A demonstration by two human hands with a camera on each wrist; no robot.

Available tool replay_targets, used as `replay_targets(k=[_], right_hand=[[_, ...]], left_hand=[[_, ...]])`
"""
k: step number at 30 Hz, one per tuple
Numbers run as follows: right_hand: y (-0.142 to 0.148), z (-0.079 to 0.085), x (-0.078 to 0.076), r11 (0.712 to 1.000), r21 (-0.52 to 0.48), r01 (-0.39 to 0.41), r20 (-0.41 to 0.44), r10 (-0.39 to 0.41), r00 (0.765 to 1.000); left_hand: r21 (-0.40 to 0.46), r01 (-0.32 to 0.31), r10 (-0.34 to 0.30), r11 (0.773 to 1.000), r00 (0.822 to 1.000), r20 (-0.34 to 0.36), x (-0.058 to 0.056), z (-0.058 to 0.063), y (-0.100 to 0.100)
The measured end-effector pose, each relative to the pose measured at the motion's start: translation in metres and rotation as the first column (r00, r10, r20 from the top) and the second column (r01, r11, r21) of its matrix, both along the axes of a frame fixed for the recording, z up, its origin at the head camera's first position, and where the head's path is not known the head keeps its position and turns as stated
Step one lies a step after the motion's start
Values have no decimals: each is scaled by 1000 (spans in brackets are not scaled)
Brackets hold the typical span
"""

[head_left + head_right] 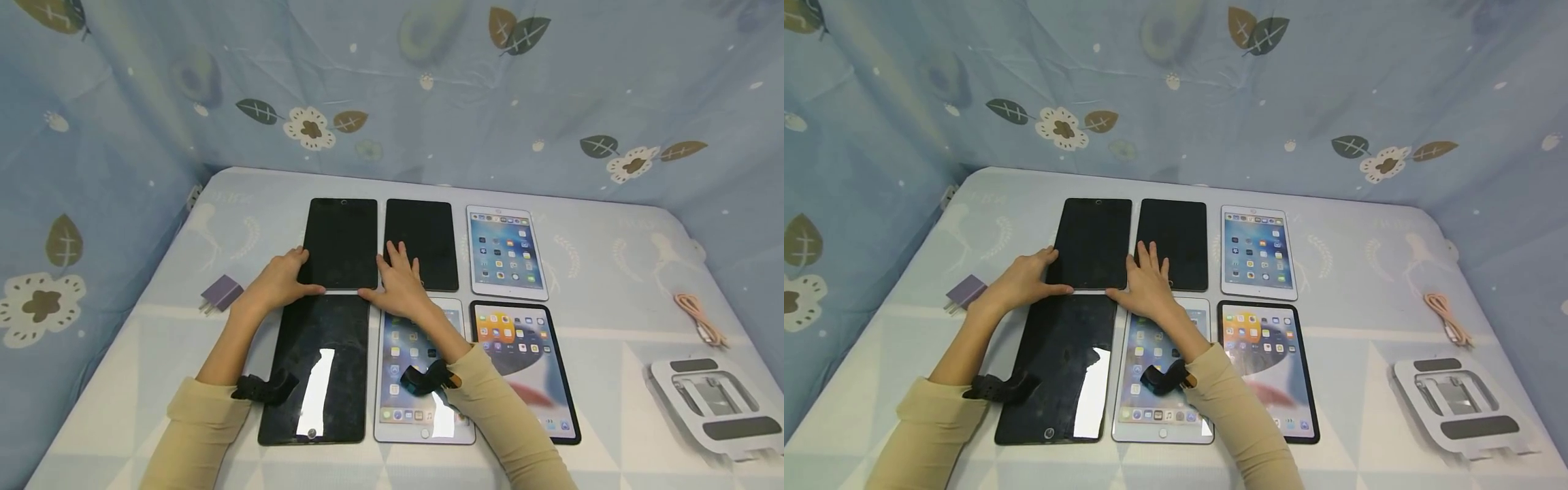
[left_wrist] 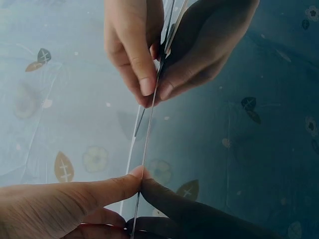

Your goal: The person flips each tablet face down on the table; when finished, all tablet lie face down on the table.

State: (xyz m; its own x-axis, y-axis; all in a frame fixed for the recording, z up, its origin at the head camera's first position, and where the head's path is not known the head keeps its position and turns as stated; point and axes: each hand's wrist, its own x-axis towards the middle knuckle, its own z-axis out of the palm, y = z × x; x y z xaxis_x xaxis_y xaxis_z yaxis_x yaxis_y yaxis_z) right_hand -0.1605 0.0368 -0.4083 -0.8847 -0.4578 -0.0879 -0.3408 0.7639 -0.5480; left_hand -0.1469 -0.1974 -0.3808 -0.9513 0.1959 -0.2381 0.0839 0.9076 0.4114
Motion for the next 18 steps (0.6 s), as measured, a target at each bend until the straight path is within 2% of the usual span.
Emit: replay_targets(k=[6, 9, 11, 13, 15, 18], right_hand=[[-3, -3, -2, 983, -181, 43, 118, -21, 993], [-1, -2, -4, 956, -284, 79, 183, -27, 983], [1, -1, -5, 925, -361, 118, 234, -33, 972], [2, 0, -5, 879, -448, 167, 285, -36, 958], [3, 2, -5, 817, -536, 215, 331, -31, 943], [1, 4, -5, 684, -682, 258, 378, 28, 926]], left_hand=[[5, 4, -4, 1000, 1000, -24, 1, -1, 0], [8, 10, -9, 1000, 999, -35, 1, -1, 0], [13, 14, -13, 1000, 999, -36, 1, 0, 0], [20, 13, -13, 1000, 1000, -25, 1, 0, 0], [20, 21, -21, 1000, 1000, -18, 1, 1, 0], [18, 41, -41, 999, 999, -23, 1, 0, 0]])
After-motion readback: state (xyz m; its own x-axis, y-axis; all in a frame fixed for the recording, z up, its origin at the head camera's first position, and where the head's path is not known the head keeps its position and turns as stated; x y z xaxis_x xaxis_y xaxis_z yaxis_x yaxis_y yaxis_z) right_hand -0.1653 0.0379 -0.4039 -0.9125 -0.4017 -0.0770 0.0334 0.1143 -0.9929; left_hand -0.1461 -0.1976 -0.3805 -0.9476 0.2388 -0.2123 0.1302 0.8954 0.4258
